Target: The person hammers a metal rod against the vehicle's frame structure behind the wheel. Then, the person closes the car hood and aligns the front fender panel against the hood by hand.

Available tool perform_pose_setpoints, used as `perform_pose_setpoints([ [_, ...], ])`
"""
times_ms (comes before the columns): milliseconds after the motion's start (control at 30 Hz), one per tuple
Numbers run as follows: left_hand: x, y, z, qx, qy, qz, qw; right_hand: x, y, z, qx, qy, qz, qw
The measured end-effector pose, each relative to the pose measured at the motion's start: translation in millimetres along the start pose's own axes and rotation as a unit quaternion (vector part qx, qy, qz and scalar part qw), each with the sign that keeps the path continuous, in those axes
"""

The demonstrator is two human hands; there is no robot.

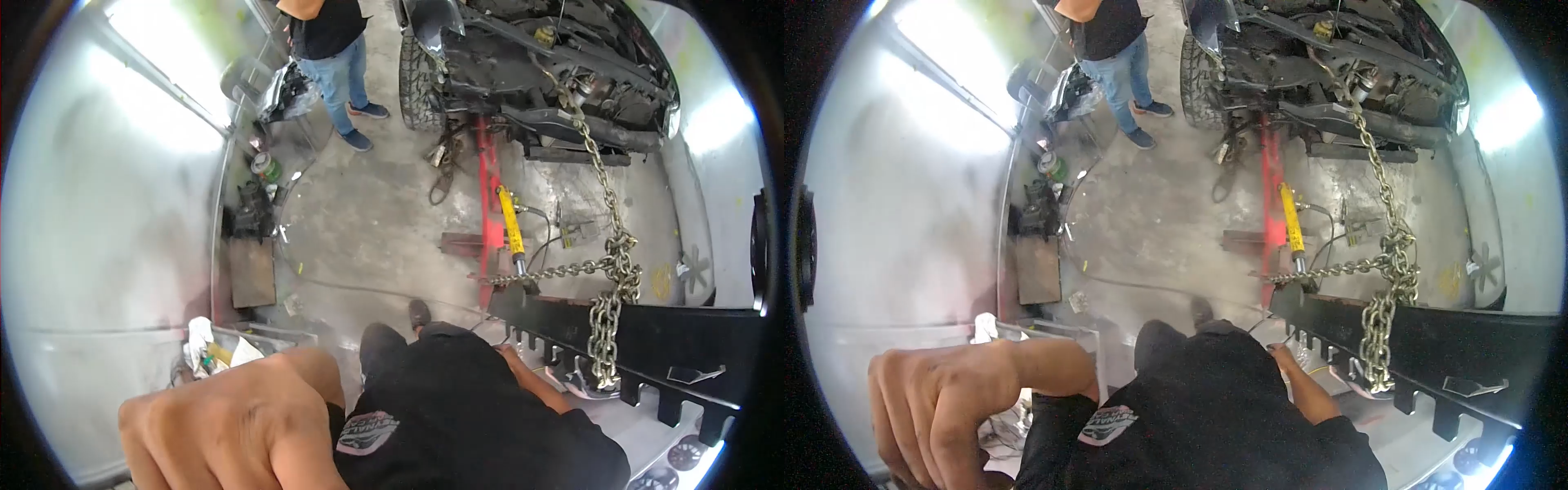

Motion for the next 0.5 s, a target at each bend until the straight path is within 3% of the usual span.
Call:
perform_pose_setpoints([
  [67,-13.2,8.4,21.9,0.015,-0.003,-0.012,1.000,-18.1,-5.4,-6.9,0.051,0.077,0.027,0.995],
  [167,-27.8,17.7,63.8,0.042,-0.009,-0.025,0.999,-32.7,-46.5,-13.2,-0.035,0.046,-0.061,0.996],
  [267,-39.1,32.1,114.1,0.079,-0.019,-0.036,0.996,-53.2,-76.5,-32.9,-0.227,0.081,-0.144,0.960],
  [300,-39.8,40.1,131.5,0.091,-0.023,-0.038,0.995,-61.0,-94.0,-38.5,-0.228,0.070,-0.156,0.958],
  [400,-48.7,64.2,187.1,0.081,0.022,0.044,0.995,-95.3,-138.6,-63.0,-0.262,0.129,-0.159,0.943],
  [500,-77.1,58.8,247.0,0.136,0.021,0.050,0.989,-118.5,-207.4,-90.2,-0.279,0.173,-0.180,0.927],
])
Point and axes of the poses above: each hand's wrist, its own x-axis away from the middle knuckle, its own z-axis out of the back of the hand, y = z × x, the point moved 8 cm from there along -x, towards the middle knuckle, and after that the axes turned 1 degree about -x, right-handed, at the moved point
